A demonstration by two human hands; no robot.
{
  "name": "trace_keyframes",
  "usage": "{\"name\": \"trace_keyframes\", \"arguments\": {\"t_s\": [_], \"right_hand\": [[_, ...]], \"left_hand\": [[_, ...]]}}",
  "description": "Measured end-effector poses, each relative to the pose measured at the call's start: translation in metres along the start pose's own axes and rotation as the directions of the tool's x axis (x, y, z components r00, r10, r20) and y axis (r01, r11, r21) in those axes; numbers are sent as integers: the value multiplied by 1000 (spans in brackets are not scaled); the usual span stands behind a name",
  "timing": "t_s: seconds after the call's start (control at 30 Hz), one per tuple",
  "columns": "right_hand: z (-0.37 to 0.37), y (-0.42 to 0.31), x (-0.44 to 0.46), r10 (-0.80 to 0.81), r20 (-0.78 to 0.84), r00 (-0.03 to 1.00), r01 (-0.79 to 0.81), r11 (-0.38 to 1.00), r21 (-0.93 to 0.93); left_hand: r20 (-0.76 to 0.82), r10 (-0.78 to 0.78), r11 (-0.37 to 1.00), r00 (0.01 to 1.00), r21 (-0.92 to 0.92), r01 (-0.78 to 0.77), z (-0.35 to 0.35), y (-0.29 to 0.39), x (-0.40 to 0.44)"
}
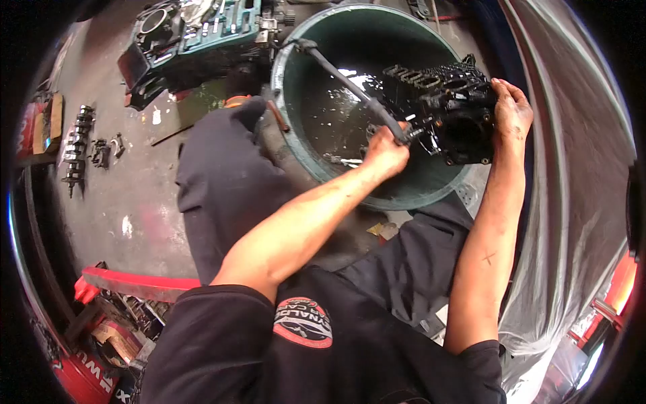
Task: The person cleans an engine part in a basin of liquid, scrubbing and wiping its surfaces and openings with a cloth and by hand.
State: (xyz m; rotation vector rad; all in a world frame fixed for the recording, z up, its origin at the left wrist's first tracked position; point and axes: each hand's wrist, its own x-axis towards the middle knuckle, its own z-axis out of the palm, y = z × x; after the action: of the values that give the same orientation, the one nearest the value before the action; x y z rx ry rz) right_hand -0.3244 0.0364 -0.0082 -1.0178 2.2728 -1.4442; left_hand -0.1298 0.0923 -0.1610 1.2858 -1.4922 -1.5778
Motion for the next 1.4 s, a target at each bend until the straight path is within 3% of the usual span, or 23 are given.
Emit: {"name": "trace_keyframes", "arguments": {"t_s": [0.1, 0.2, 0.23, 0.27, 0.33, 0.4, 0.43, 0.47, 0.5, 0.57, 0.6, 0.7, 0.77, 0.9, 0.93, 0.97, 1.1, 1.13, 1.17, 1.23, 1.27, 1.33, 1.4], "right_hand": [[2, 21, 9, 24, 64, 998, -24, 1000, 12], [-10, 30, 6, 12, 55, 998, -8, 997, -76], [-15, 32, 5, 15, 51, 999, -9, 994, -111], [-19, 38, 6, 10, 45, 999, -5, 993, -122], [-26, 53, 9, 24, 56, 998, -22, 1000, -22], [-28, 50, 3, 57, 50, 997, -60, 997, 56], [-27, 51, 4, 45, 53, 998, -48, 997, 53], [-25, 53, 5, 35, 55, 998, -38, 998, 54], [-25, 56, 3, 31, 53, 998, -33, 998, 56], [-24, 53, 1, 40, 61, 997, -45, 995, 86], [-24, 52, -1, 47, 63, 997, -53, 994, 101], [-27, 57, -3, 23, 60, 998, -30, 993, 118], [-32, 59, -8, 8, 33, 999, -9, 999, 34], [-35, 69, -19, -44, -3, 999, 44, 998, 34], [-33, 66, -21, -40, -15, 999, 40, 999, 13], [-30, 64, -23, -7, -21, 1000, 8, 998, 59], [-6, 36, -30, -18, -61, 998, 11, 993, -118], [4, 28, -33, -9, -61, 998, 2, 993, -115], [15, 19, -34, -3, -59, 998, -4, 994, -109], [32, 2, -37, -17, -64, 998, 9, 991, -130], [42, 3, -32, 1, -79, 997, -10, 993, -117], [55, 1, -25, 35, -60, 998, -38, 998, -53], [58, 2, -24, 7, -37, 999, -13, 988, -151]], "left_hand": [[-31, -44, 997, 999, 54, 46, 13, -12, -7], [97, -53, 998, 994, 22, 51, 5, -6, -14], [43, 47, 993, 998, 105, -51, 9, -13, -14], [120, 123, 962, 985, 230, -148, 7, -17, -13], [220, 106, 923, 970, 341, -179, -1, -18, -10], [239, -54, 945, 970, 326, -28, -7, -18, -4], [303, 118, 743, 946, 605, -287, -32, 3, -6], [291, 158, 627, 944, 709, -323, -46, 2, -2], [290, 194, 491, 937, 798, -349, -59, 1, 2], [219, 63, 443, 974, 868, -224, -85, 19, 5], [178, 121, 369, 976, 905, -211, -93, 19, 7], [253, 130, 339, 959, 897, -283, -96, 22, 12], [262, 103, 367, 960, 887, -282, -84, 17, 12], [312, -73, 436, 947, 864, -251, -89, 41, 31], [359, -95, 378, 928, 876, -300, -92, 51, 33], [343, -97, 398, 934, 874, -280, -93, 43, 41], [214, -93, 456, 972, 877, -150, -101, 41, 45], [249, -69, 364, 966, 908, -208, -103, -20, 78], [140, -136, 522, 981, 851, -49, -109, -22, 85], [23, -195, 589, 980, 802, 98, -120, -3, 77], [5, -173, 560, 985, 823, 94, -128, -31, 95], [-111, -161, 620, 981, 762, 188, -137, -15, 91], [-72, -107, 473, 992, 874, 114, -149, -33, 119]]}}
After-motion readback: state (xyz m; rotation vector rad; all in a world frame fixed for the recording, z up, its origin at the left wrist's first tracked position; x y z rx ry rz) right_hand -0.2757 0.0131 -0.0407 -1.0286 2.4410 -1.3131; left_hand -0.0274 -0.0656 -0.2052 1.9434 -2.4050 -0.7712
